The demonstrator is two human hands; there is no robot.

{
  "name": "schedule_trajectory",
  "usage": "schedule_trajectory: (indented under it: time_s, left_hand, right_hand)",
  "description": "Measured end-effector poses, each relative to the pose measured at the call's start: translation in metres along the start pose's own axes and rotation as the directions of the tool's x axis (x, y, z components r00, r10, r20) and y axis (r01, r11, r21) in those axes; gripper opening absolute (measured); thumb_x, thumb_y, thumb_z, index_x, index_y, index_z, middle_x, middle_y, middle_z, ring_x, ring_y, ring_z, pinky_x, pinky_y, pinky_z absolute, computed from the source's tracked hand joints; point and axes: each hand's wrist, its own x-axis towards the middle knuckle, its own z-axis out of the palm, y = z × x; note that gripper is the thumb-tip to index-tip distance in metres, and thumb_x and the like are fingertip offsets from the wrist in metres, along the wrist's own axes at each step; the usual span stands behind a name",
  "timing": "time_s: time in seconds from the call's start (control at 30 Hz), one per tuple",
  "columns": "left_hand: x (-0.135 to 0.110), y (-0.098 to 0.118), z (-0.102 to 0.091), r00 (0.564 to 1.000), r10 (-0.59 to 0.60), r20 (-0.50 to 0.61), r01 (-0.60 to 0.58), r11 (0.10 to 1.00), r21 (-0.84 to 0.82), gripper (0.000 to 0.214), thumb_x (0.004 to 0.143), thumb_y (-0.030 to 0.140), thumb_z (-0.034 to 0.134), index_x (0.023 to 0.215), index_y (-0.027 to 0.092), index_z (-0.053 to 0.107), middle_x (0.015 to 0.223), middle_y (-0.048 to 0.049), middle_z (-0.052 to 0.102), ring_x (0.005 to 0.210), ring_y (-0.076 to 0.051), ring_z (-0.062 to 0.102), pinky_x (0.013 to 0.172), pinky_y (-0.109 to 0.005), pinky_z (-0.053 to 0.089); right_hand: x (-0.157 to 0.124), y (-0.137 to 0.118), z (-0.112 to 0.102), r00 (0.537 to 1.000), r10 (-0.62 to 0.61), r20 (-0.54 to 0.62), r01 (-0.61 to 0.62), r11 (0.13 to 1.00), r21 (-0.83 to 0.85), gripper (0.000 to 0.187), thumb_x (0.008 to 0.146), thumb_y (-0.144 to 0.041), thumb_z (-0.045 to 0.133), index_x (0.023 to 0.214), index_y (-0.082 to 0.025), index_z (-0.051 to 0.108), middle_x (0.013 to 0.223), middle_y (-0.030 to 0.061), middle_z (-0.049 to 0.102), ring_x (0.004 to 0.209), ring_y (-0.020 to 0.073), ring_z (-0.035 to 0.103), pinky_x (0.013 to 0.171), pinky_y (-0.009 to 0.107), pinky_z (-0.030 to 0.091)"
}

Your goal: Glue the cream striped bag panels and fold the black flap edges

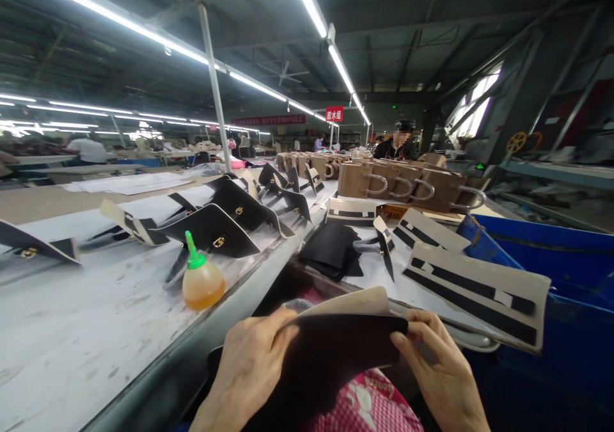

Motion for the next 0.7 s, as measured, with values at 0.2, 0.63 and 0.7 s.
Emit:
schedule_trajectory:
  time_s: [0.2,0.63,0.7]
  left_hand:
    - [-0.012,0.001,-0.015,0.976,0.195,-0.097,-0.212,0.955,-0.210,0.024,0.095,0.025,0.052,0.094,0.027,0.076,0.077,0.0030,0.078,0.064,-0.016,0.072,0.060,-0.023,0.051]
    - [-0.020,0.012,-0.035,0.964,0.263,-0.026,-0.250,0.875,-0.414,0.024,0.098,0.024,0.055,0.103,0.032,0.077,0.074,0.0041,0.074,0.062,-0.016,0.068,0.070,-0.022,0.057]
    - [-0.020,0.012,-0.036,0.962,0.272,-0.013,-0.248,0.858,-0.450,0.025,0.098,0.023,0.055,0.104,0.031,0.078,0.078,0.0043,0.075,0.064,-0.015,0.067,0.066,-0.021,0.054]
  right_hand:
    - [0.015,-0.004,-0.001,0.978,0.202,0.057,-0.210,0.945,0.250,0.027,0.085,-0.045,0.071,0.071,-0.021,0.072,0.110,0.0099,0.070,0.103,0.0223,0.068,0.082,0.026,0.057]
    - [0.024,-0.008,-0.011,0.810,0.550,0.204,-0.576,0.684,0.448,0.031,0.062,-0.049,0.086,0.072,-0.022,0.075,0.084,0.0063,0.075,0.095,0.0319,0.073,0.068,0.028,0.062]
    - [0.027,-0.015,-0.011,0.797,0.571,0.200,-0.589,0.659,0.468,0.031,0.058,-0.049,0.088,0.068,-0.024,0.074,0.081,0.0055,0.075,0.088,0.0296,0.074,0.062,0.026,0.061]
